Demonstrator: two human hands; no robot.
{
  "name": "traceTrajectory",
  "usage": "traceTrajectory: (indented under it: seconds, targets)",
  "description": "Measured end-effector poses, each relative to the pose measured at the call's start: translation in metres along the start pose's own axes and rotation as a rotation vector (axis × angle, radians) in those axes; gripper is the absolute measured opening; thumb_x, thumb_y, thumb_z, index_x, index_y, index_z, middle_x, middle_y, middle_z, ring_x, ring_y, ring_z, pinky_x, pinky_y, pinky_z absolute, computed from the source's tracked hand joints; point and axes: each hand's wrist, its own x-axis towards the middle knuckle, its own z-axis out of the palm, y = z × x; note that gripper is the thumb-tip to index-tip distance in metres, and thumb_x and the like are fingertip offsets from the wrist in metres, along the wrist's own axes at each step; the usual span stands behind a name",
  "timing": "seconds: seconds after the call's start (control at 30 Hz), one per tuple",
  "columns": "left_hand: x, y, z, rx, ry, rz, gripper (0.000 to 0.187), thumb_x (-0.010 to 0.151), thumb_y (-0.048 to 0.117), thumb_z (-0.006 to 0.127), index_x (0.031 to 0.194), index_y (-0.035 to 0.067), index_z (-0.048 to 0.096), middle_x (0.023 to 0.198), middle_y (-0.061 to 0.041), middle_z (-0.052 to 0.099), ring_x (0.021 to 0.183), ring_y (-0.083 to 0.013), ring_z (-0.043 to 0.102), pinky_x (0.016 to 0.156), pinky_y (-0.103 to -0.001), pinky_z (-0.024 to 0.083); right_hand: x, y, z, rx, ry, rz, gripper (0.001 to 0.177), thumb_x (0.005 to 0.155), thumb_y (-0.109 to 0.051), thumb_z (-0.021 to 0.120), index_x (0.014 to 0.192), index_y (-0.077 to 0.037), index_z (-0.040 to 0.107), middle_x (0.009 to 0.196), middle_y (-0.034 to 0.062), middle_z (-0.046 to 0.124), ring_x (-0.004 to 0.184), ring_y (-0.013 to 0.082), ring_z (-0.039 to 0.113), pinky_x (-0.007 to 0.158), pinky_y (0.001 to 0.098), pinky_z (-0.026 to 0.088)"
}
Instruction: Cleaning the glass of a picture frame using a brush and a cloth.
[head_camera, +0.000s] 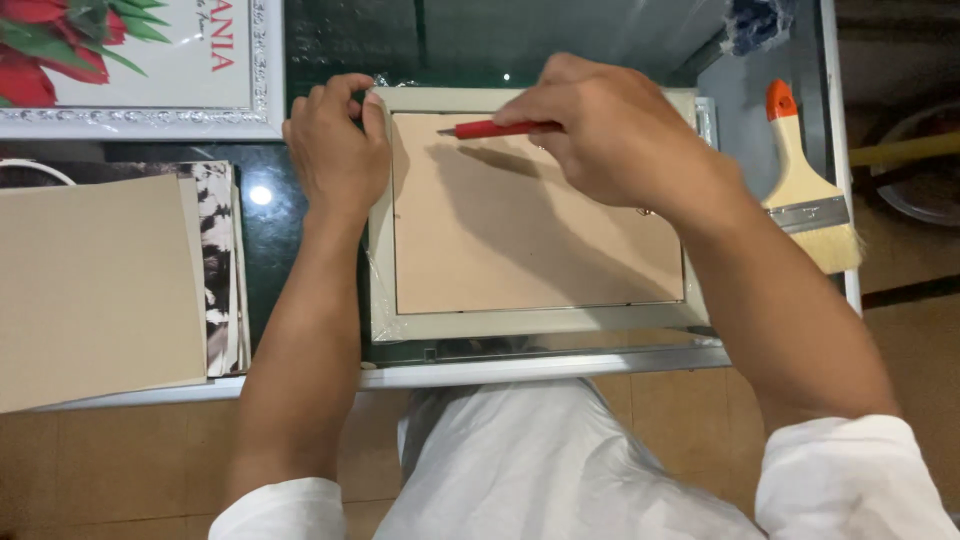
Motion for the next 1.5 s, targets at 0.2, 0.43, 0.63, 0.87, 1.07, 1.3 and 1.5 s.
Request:
traceTrajectory:
  seconds: [0.2, 0.43, 0.63, 0.87, 1.07, 1.3, 1.5]
  targets:
    - [0.001, 0.002, -0.001, -0.028, -0.023, -0.04, 0.015, 0.098, 0.016, 0.066, 0.11, 0.013, 0.075, 0.079, -0.001, 0.06, 0.078, -0.0219, 0.055, 0.081, -0.04, 0.043, 0.045, 0.002, 0.034, 0.019, 0.051, -0.085, 0.026, 0.087, 0.002, 0.069, 0.108, -0.006, 0.082, 0.093, 0.0094, 0.067, 0.066, 0.0277, 0.062, 0.064, 0.0411, 0.05]
    - [0.002, 0.003, -0.004, -0.03, -0.037, -0.037, 0.015, 0.098, 0.015, 0.067, 0.11, 0.012, 0.075, 0.079, -0.002, 0.061, 0.077, -0.0216, 0.055, 0.079, -0.039, 0.043, 0.04, 0.019, 0.024, 0.003, 0.014, -0.082, 0.023, 0.09, 0.002, 0.069, 0.106, -0.006, 0.083, 0.092, 0.0098, 0.069, 0.066, 0.0277, 0.062, 0.062, 0.0414, 0.048]
    - [0.002, 0.005, -0.004, -0.022, -0.034, -0.025, 0.013, 0.098, 0.015, 0.068, 0.109, 0.013, 0.075, 0.079, -0.002, 0.061, 0.077, -0.0236, 0.055, 0.081, -0.041, 0.043, -0.015, 0.068, -0.014, -0.151, -0.055, -0.006, 0.027, 0.089, 0.002, 0.072, 0.109, -0.011, 0.084, 0.095, 0.0087, 0.072, 0.074, 0.0271, 0.064, 0.068, 0.0399, 0.051]
    - [0.001, 0.006, -0.006, -0.009, -0.06, -0.009, 0.016, 0.1, 0.014, 0.065, 0.114, 0.011, 0.073, 0.085, -0.004, 0.062, 0.08, -0.0239, 0.055, 0.083, -0.041, 0.042, -0.086, 0.099, -0.059, -0.37, -0.176, 0.516, 0.022, 0.097, -0.003, 0.071, 0.113, -0.011, 0.083, 0.109, 0.0115, 0.074, 0.08, 0.0286, 0.069, 0.076, 0.0425, 0.056]
    - [0.001, 0.005, -0.005, -0.029, -0.024, 0.034, 0.015, 0.099, 0.013, 0.067, 0.112, 0.009, 0.074, 0.086, -0.006, 0.066, 0.081, -0.0272, 0.057, 0.083, -0.043, 0.043, -0.112, 0.099, -0.064, -0.237, -0.069, 0.545, 0.032, 0.092, 0.008, 0.066, 0.119, -0.001, 0.079, 0.109, 0.0189, 0.074, 0.078, 0.0372, 0.065, 0.074, 0.0479, 0.052]
    - [0.0, 0.004, -0.004, -0.021, -0.041, 0.033, 0.014, 0.1, 0.012, 0.066, 0.112, 0.01, 0.073, 0.083, -0.004, 0.062, 0.08, -0.0243, 0.055, 0.083, -0.041, 0.043, -0.092, 0.057, -0.044, -0.199, -0.003, 0.702, 0.031, 0.094, 0.0, 0.061, 0.12, 0.005, 0.076, 0.097, 0.0295, 0.074, 0.078, 0.0453, 0.07, 0.075, 0.0532, 0.057]
    - [-0.001, 0.002, -0.003, -0.019, -0.032, 0.048, 0.013, 0.1, 0.012, 0.067, 0.111, 0.011, 0.073, 0.085, -0.004, 0.062, 0.08, -0.0243, 0.055, 0.082, -0.042, 0.042, -0.094, 0.03, -0.052, -0.15, -0.092, 0.812, 0.033, 0.093, -0.003, 0.055, 0.118, 0.001, 0.075, 0.087, 0.0263, 0.074, 0.066, 0.0439, 0.067, 0.065, 0.0525, 0.056]
